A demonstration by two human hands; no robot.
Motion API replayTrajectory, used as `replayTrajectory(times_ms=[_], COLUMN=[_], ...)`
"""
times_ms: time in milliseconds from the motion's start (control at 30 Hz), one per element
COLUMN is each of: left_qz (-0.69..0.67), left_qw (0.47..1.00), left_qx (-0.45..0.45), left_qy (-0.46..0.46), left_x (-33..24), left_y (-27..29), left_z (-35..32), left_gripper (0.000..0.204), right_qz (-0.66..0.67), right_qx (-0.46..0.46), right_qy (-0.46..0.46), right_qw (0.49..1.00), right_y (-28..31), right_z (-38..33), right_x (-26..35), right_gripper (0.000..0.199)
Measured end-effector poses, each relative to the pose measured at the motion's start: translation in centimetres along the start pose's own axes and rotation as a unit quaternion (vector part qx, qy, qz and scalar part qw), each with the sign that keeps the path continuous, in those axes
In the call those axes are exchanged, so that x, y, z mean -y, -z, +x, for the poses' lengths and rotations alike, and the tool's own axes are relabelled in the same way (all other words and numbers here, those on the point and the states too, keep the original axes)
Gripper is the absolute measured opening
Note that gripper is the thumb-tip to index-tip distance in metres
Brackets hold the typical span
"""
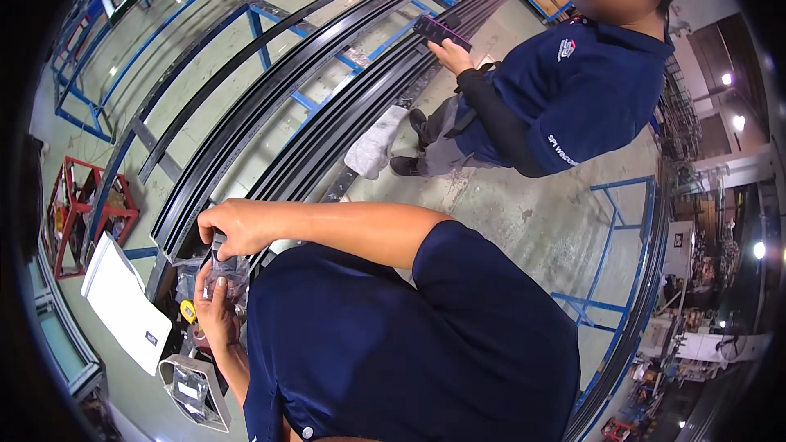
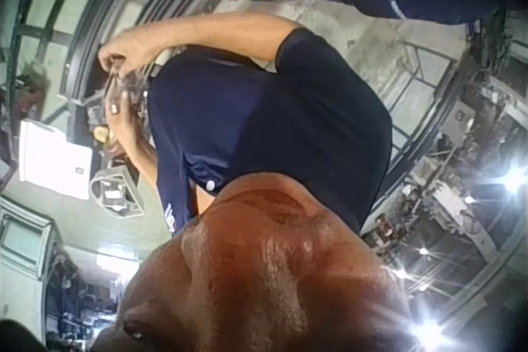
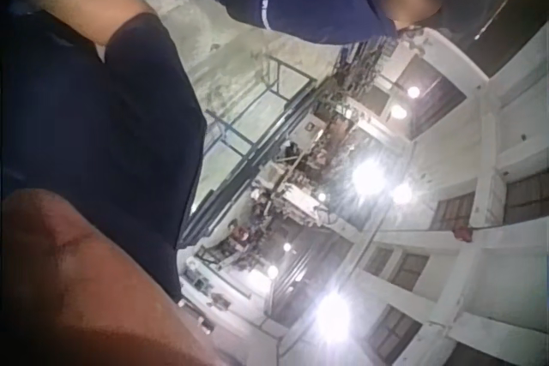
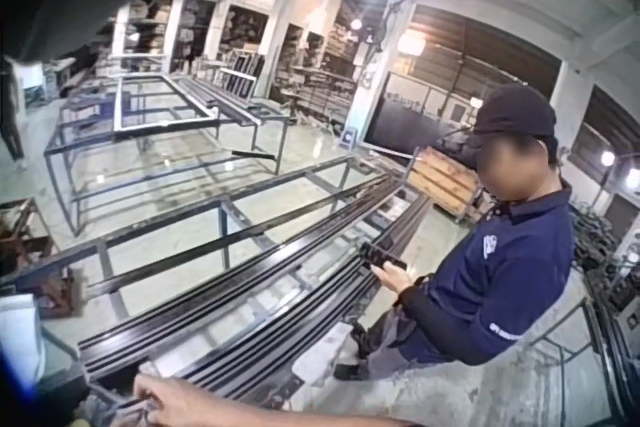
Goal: The person unpacks small plastic bags containing hardware components from a white bin. They remove a black rectangular object and a small metal bracket from the packaging, inspect them briefly, and place them on a nearby metal rack. The person repeats this process with another bag, handling the items carefully.
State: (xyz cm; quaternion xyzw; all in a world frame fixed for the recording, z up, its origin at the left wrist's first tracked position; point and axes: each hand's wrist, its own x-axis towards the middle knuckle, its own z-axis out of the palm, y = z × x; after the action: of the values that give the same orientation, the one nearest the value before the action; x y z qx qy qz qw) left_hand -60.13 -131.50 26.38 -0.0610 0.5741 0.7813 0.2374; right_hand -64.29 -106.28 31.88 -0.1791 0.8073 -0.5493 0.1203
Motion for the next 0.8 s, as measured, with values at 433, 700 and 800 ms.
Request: replayTrajectory(times_ms=[433,700,800], left_qz=[-0.041,-0.014,-0.031], left_qw=[0.998,0.998,0.998], left_qx=[-0.047,-0.054,-0.037], left_qy=[0.016,0.042,0.039], left_x=[0.9,2.6,2.5], left_y=[-1.0,0.9,-0.2], left_z=[0.6,-0.4,-0.2], left_gripper=[0.029,0.031,0.033], right_qz=[-0.015,0.235,0.126], right_qx=[-0.063,-0.066,-0.091], right_qy=[-0.023,0.057,-0.044], right_qw=[0.998,0.968,0.987], right_y=[-1.2,-2.7,-2.5], right_z=[-1.1,-0.3,-1.1], right_x=[-0.7,-4.0,-2.4], right_gripper=[0.032,0.027,0.030])
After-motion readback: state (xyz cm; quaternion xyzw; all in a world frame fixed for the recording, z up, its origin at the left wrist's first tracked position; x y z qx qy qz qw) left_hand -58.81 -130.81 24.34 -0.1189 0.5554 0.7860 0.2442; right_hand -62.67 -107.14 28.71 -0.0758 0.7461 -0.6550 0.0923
